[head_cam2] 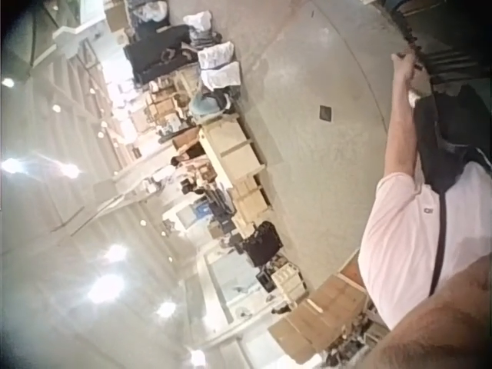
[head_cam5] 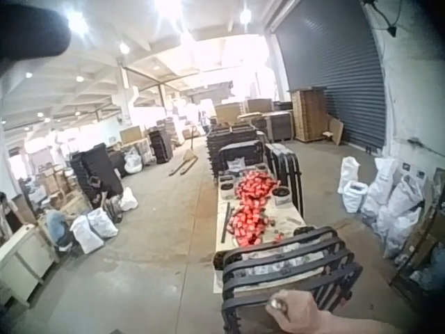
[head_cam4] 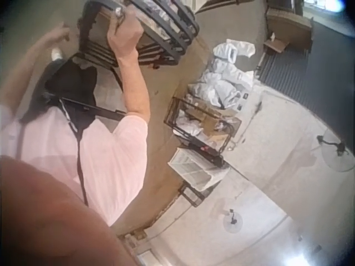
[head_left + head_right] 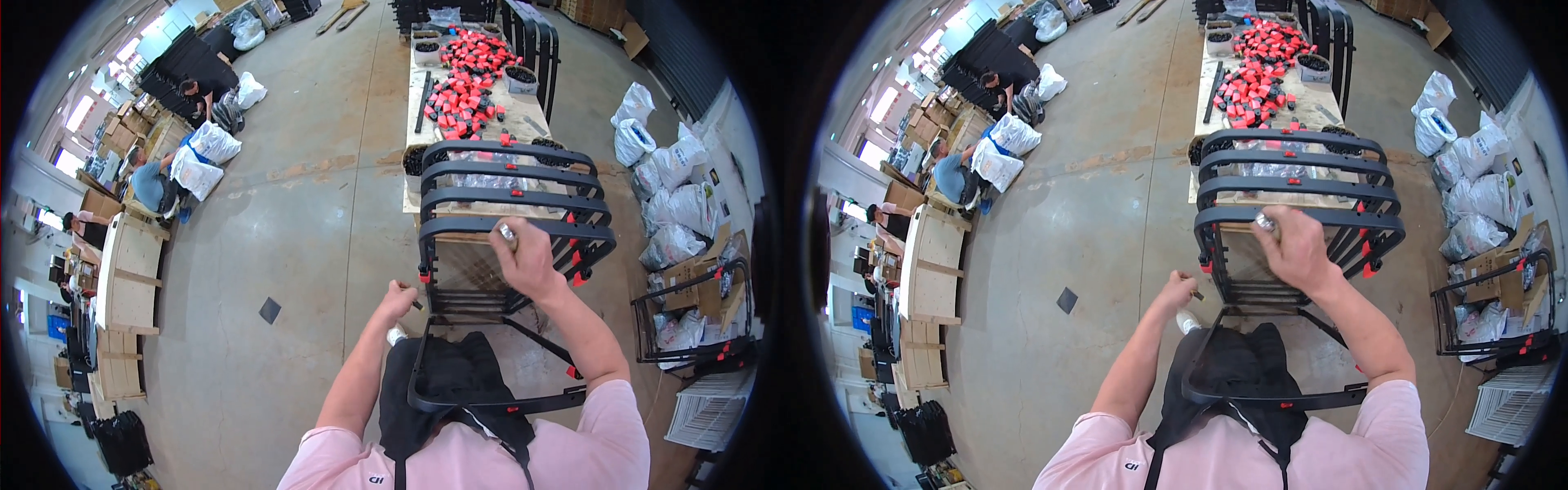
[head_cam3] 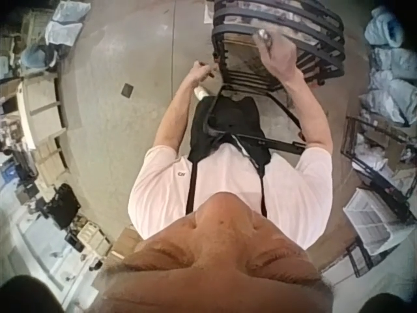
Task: Assembling a metal trolley by attaching components and tightening bolts with a wrench.
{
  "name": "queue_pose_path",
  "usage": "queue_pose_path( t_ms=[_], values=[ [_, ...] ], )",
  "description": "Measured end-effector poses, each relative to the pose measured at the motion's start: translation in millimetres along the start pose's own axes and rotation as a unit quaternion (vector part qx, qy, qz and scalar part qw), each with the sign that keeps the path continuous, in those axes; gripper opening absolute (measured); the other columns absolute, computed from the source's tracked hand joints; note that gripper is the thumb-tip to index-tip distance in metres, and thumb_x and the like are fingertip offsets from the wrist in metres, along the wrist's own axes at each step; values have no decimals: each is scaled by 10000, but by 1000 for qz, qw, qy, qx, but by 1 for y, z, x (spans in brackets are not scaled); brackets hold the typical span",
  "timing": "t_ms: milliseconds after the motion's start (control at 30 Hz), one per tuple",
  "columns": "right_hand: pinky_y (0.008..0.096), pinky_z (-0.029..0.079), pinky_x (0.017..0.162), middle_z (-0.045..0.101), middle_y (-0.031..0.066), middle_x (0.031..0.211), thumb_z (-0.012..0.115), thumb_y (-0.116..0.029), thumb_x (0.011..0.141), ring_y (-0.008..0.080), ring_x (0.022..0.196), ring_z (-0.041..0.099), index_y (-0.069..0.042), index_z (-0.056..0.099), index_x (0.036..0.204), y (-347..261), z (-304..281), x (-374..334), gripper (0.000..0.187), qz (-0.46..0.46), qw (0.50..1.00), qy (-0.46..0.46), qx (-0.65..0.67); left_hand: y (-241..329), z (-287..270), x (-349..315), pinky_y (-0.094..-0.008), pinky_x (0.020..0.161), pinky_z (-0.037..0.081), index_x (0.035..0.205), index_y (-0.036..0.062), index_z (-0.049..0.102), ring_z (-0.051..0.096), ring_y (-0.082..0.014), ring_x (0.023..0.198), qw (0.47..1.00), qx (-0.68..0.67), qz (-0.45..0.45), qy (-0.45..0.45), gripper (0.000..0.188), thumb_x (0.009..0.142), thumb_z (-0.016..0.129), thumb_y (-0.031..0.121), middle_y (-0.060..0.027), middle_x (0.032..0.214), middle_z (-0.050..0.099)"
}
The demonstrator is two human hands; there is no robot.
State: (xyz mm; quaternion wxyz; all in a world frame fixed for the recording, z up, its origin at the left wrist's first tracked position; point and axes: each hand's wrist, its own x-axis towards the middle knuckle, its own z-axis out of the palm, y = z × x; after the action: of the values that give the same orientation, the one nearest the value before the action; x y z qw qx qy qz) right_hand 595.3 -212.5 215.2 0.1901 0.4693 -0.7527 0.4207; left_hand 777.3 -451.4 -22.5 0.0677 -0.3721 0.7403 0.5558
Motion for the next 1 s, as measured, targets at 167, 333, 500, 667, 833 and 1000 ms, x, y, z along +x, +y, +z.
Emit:
queue_pose_path(
  t_ms=[167,333,500,667,833,1000],
  values=[
    [406,532,604,676,191,843,622,-306,1054,317,692,702,-9,576,1172,-25,59,-65,323,232,932,-245,134,7,-51,-22,-300,586,458,1229,-33,578,587,-146,713,936,-342,-57,-63,297,1005,703,116,-59,858,609],
    [416,565,654,717,220,996,557,-333,1084,287,807,733,-7,567,1195,16,136,-139,345,505,760,-326,246,6,-47,-14,-272,567,454,1202,-41,572,587,-135,704,913,-392,-96,-55,289,1070,661,200,-48,853,615],
    [318,575,634,705,84,904,539,-350,1115,162,730,698,-34,559,1325,3,160,-132,380,607,674,-287,307,31,-33,-3,-261,442,362,1086,48,465,493,-97,563,951,-297,-88,19,276,1131,533,311,-23,811,554],
    [338,556,673,747,86,910,572,-329,1093,184,746,729,-53,609,1309,-2,177,-133,352,610,690,-255,295,59,-28,4,-244,409,302,1083,74,426,426,-70,516,950,-297,-97,12,268,1130,526,318,-3,783,514],
    [335,575,673,715,93,945,567,-263,1102,168,736,703,-22,588,1281,-8,180,-132,301,622,670,-232,333,62,-33,8,-240,413,292,1098,72,429,414,-61,529,954,-283,-99,1,266,1127,532,315,2,781,506],
    [329,574,687,701,84,940,571,-256,1101,162,753,696,-23,595,1274,-6,178,-131,291,613,677,-225,338,66,-29,6,-244,413,285,1116,65,436,407,-57,528,963,-247,-106,-10,265,1126,537,310,7,776,499]
  ],
)
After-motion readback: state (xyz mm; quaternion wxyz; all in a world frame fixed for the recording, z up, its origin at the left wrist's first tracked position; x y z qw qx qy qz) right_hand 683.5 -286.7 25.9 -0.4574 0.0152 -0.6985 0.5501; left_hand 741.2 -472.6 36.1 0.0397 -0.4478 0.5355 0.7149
